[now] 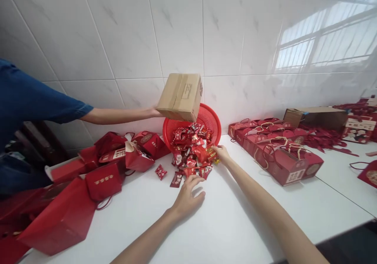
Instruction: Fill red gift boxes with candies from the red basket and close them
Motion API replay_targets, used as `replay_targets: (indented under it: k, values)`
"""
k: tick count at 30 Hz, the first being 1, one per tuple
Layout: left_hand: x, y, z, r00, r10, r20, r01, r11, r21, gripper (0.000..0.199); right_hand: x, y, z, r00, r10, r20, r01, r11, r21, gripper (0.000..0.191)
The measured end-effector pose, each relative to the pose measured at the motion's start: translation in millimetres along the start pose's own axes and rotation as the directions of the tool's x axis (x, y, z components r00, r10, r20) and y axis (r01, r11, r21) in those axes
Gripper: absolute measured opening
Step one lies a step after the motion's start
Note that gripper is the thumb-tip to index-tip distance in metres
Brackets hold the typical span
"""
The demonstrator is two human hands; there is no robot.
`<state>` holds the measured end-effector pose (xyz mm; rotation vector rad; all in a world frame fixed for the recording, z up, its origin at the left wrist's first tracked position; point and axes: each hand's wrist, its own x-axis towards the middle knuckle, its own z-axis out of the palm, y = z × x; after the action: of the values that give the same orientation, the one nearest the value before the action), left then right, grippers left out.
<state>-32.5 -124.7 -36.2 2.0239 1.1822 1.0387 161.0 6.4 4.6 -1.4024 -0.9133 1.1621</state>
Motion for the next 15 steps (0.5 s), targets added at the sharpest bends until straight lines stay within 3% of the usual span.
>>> replay_targets:
  k: [6, 11, 15]
  values:
    - [-2, -4, -2.1, 0.999, 0.031, 0.031, -0.034, 0.992, 0.124, 0.046, 10, 7, 22, 1.0, -0.024, 0.003, 0.024, 0.994, 0.109, 0.009]
    - [-2, -10, 0.7, 0.998, 0.057, 0.036, -0.063, 0.982, 0.18, 0.061, 8, 11, 23, 0.998, -0.061, 0.01, 0.059, 0.988, 0.145, 0.008]
    - [-2, -13, 2.7, 0.993, 0.113, 0.027, -0.116, 0.952, 0.282, 0.057, 3, 9, 16, 0.999, -0.032, 0.003, 0.031, 0.987, 0.155, 0.003]
